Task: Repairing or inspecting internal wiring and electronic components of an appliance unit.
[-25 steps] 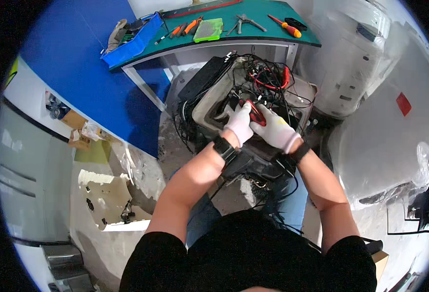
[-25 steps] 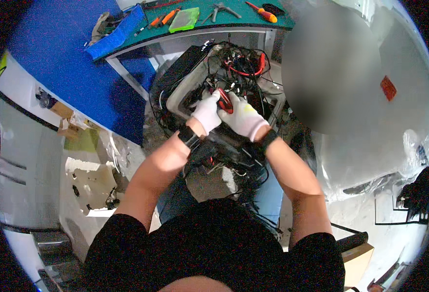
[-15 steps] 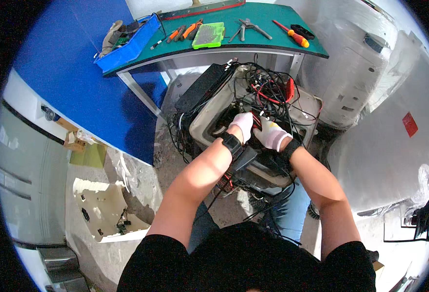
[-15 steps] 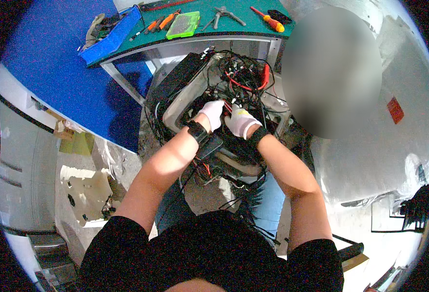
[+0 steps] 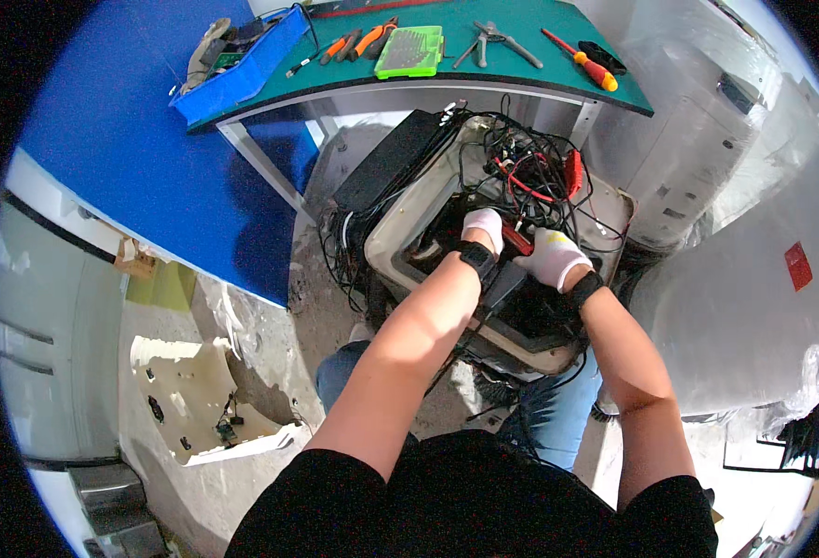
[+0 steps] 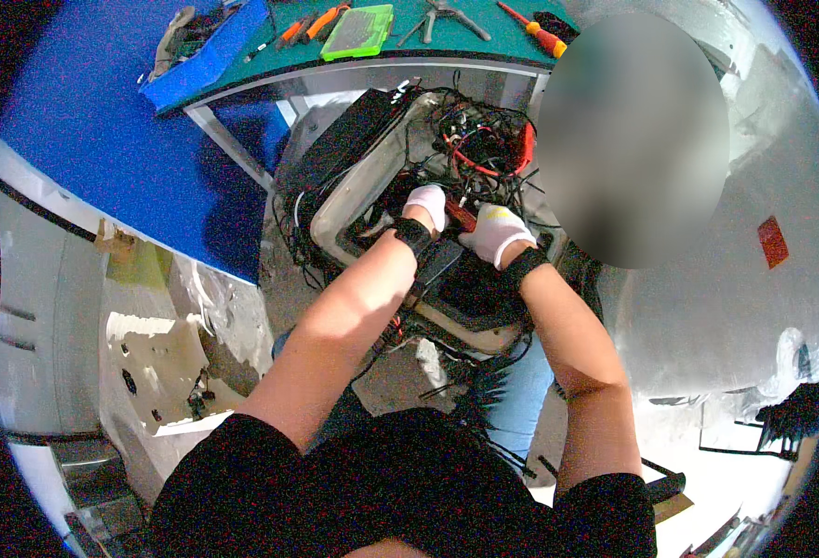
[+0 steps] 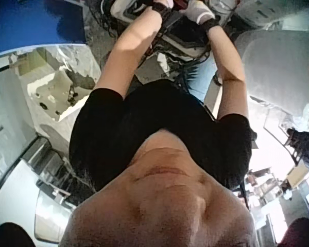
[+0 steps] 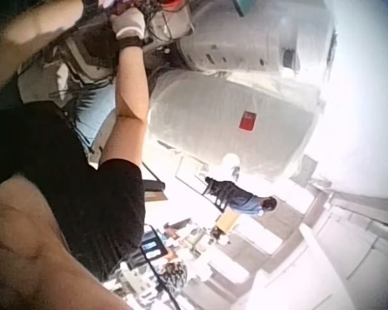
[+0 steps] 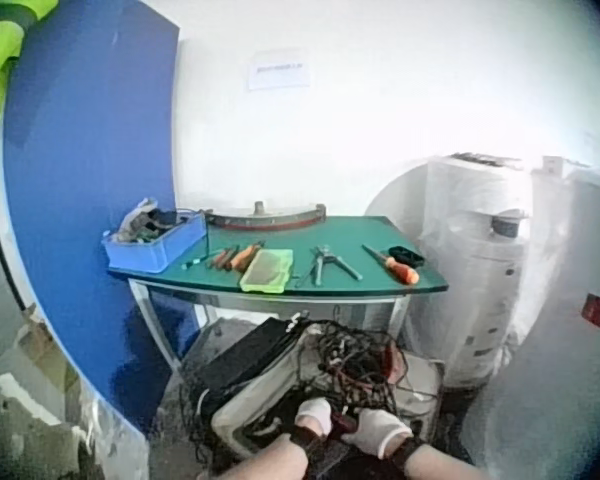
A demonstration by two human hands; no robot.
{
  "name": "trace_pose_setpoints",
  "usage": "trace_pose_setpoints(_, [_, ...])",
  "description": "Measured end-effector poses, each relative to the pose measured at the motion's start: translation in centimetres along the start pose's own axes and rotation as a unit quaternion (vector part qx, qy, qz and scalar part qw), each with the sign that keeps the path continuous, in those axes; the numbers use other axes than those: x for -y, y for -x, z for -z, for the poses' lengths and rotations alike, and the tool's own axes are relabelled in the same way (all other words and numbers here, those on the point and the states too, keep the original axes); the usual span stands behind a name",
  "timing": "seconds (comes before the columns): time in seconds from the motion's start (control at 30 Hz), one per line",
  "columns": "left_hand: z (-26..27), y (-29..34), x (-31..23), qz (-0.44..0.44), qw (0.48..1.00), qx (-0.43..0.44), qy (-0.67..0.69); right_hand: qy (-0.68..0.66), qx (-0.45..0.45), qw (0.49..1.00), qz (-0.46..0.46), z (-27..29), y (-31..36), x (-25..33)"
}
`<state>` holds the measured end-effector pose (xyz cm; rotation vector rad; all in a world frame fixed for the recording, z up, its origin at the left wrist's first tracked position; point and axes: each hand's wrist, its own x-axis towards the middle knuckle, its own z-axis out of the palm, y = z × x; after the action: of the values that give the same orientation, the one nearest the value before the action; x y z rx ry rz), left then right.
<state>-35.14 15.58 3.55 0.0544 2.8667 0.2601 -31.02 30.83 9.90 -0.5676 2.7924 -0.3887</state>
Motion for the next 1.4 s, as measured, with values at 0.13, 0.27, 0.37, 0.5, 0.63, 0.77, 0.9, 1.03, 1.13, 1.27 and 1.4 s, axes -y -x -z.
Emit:
trace_pose_setpoints(0.13, [-0.6, -0.1, 0.6, -0.038, 0.999, -0.017, 0.031, 0.03, 0.015, 0.999, -0.028, 0.3, 0.2, 0.3])
trace_pose_setpoints(0.27, [-1.6, -0.3, 1.1, 0.028, 0.996, -0.044, 0.071, 0.044, 0.023, 0.998, -0.031, 0.2, 0.2, 0.7])
trace_pose_setpoints(0.37, [-1.4, -0.8, 1.2, 0.026, 0.998, 0.0, 0.065, 0.055, 0.023, 0.997, -0.052, 0.4, 0.3, 1.1])
trace_pose_setpoints(0.5, [-1.4, -1.1, 1.2, 0.038, 0.996, 0.024, 0.076, 0.043, 0.017, 0.998, -0.05, 0.6, 0.5, 1.3])
trace_pose_setpoints(0.63, [-3.3, -1.5, 2.1, 0.023, 0.995, -0.056, 0.081, 0.038, 0.0, 0.999, -0.037, 0.4, 0.9, 1.9])
trace_pose_setpoints(0.77, [-0.8, -0.3, 1.4, -0.004, 0.995, 0.014, 0.098, 0.04, -0.005, 0.998, -0.039, 0.3, 0.8, 0.9])
trace_pose_setpoints(0.9, [-0.1, 0.0, 1.1, -0.001, 0.995, 0.026, 0.098, 0.052, 0.006, 0.997, -0.053, 0.6, 0.8, 1.2])
trace_pose_setpoints(1.03, [0.3, 0.1, 1.1, 0.004, 0.994, 0.027, 0.103, 0.051, 0.003, 0.997, -0.055, 0.1, 0.3, 0.7])
trace_pose_setpoints(1.13, [-0.1, 0.0, 1.1, 0.011, 0.995, 0.02, 0.099, 0.049, 0.004, 0.997, -0.055, 0.1, 0.3, 0.8])
trace_pose_setpoints(1.27, [-0.1, 0.0, 1.0, 0.018, 0.996, 0.006, 0.091, 0.051, 0.004, 0.997, -0.052, 0.2, 0.4, 0.9])
trace_pose_setpoints(1.4, [0.9, 0.0, 0.3, 0.022, 0.996, 0.047, 0.073, 0.049, -0.013, 0.998, -0.044, -0.5, 0.0, -0.2])
